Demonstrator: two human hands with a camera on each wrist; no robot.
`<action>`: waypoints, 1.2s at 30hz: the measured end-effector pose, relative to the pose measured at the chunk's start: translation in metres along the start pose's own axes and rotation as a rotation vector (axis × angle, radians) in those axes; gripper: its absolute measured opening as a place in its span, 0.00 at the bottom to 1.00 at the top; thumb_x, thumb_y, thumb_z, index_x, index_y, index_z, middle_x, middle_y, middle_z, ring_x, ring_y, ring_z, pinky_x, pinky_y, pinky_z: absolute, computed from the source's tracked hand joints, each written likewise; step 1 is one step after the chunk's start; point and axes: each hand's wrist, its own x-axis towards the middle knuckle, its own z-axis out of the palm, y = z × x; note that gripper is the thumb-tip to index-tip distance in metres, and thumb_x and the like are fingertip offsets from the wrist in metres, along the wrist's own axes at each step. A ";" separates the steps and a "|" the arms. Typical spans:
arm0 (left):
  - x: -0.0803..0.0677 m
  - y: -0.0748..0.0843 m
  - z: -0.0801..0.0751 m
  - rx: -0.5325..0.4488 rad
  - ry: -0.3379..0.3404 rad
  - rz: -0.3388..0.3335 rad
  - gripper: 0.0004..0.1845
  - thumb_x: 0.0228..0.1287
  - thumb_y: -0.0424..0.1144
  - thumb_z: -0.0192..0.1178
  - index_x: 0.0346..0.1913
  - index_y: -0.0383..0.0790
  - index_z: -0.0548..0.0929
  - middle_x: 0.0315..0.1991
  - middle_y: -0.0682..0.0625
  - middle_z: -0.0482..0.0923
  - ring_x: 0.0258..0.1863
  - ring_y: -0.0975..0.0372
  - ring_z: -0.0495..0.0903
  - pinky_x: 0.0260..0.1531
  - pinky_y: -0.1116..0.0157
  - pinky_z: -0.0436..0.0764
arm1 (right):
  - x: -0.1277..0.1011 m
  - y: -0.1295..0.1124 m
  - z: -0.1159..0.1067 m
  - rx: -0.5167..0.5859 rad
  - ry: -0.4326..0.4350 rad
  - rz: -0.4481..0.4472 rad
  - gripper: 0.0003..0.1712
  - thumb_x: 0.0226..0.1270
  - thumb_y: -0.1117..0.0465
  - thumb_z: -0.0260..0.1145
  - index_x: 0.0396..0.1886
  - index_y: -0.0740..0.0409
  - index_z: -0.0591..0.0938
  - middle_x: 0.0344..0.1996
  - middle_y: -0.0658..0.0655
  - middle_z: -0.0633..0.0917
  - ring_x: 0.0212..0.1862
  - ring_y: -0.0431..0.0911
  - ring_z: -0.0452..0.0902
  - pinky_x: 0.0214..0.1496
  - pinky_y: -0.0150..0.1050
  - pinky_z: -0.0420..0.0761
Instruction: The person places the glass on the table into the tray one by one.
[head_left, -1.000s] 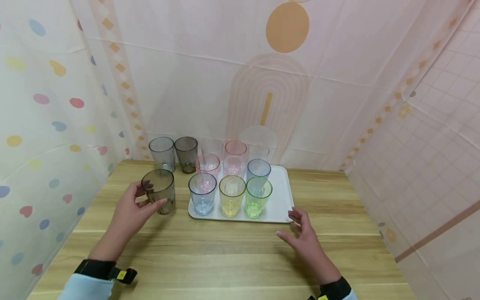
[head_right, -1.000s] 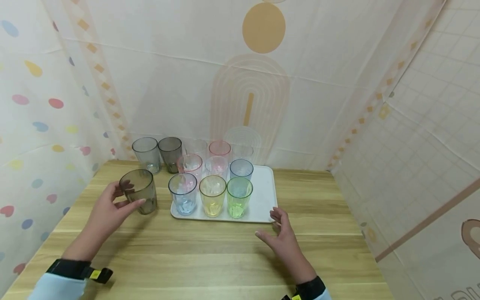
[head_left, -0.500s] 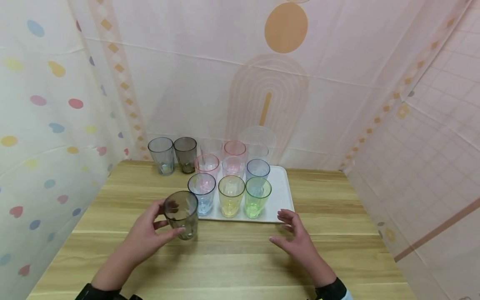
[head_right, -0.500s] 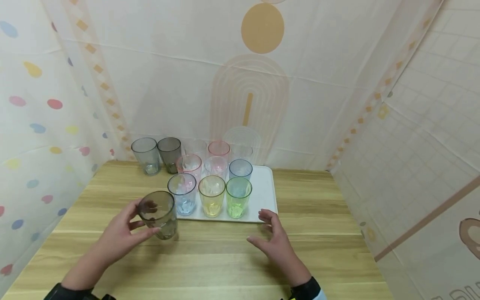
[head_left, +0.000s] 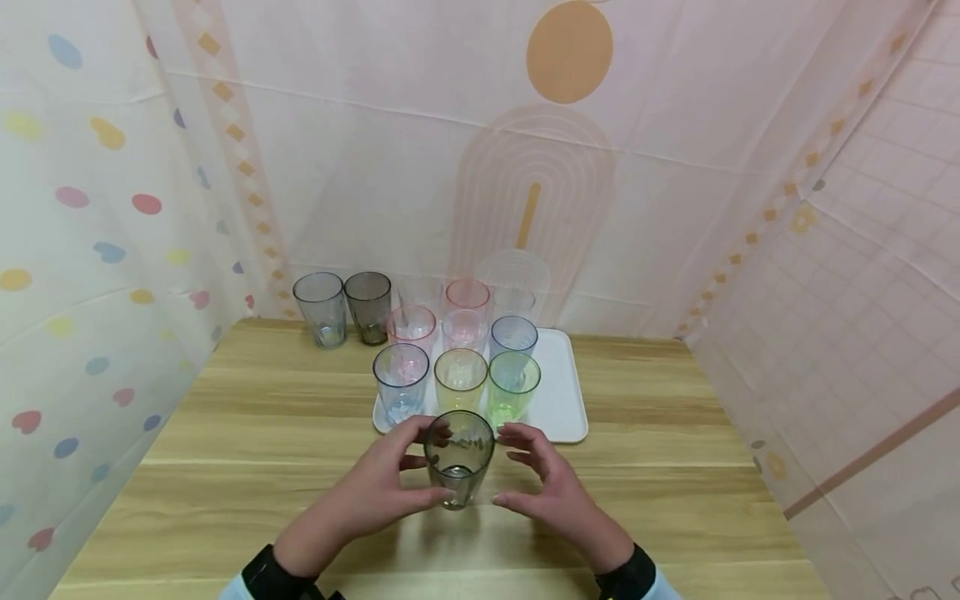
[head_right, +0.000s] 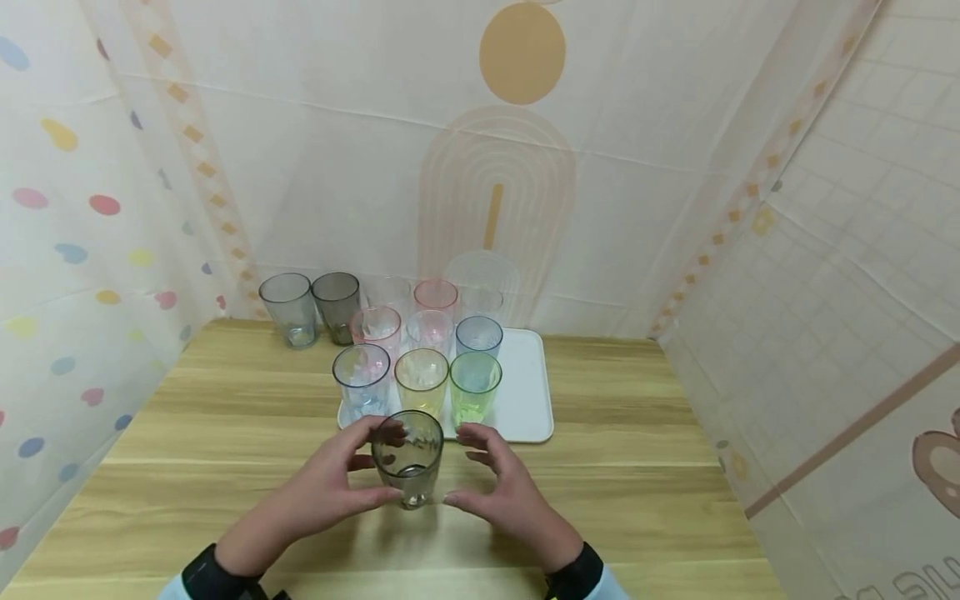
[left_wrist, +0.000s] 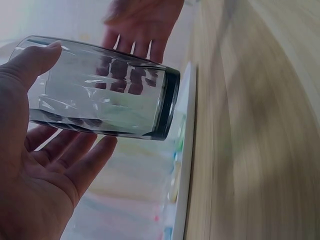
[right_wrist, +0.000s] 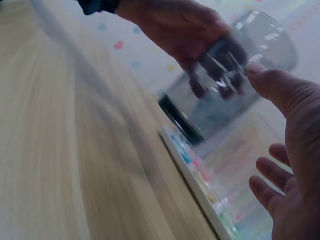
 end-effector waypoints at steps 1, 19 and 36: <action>0.002 0.001 0.003 -0.002 -0.010 0.009 0.43 0.59 0.48 0.86 0.74 0.49 0.75 0.66 0.53 0.81 0.67 0.54 0.81 0.61 0.59 0.88 | 0.001 -0.001 0.002 0.010 -0.010 0.004 0.51 0.62 0.75 0.83 0.82 0.56 0.70 0.76 0.60 0.77 0.76 0.58 0.74 0.77 0.51 0.78; 0.013 0.005 0.022 -0.004 -0.075 0.039 0.42 0.61 0.48 0.85 0.75 0.54 0.74 0.69 0.57 0.78 0.69 0.55 0.80 0.62 0.61 0.87 | 0.002 -0.007 0.017 0.041 -0.049 0.003 0.46 0.66 0.68 0.84 0.80 0.51 0.74 0.72 0.63 0.82 0.74 0.60 0.78 0.74 0.53 0.81; -0.004 -0.016 -0.015 0.437 -0.045 0.050 0.49 0.65 0.57 0.81 0.82 0.42 0.70 0.78 0.47 0.74 0.77 0.50 0.74 0.75 0.43 0.76 | -0.017 0.004 -0.012 -0.032 0.090 0.067 0.46 0.64 0.67 0.85 0.79 0.56 0.74 0.71 0.64 0.83 0.72 0.59 0.80 0.71 0.43 0.83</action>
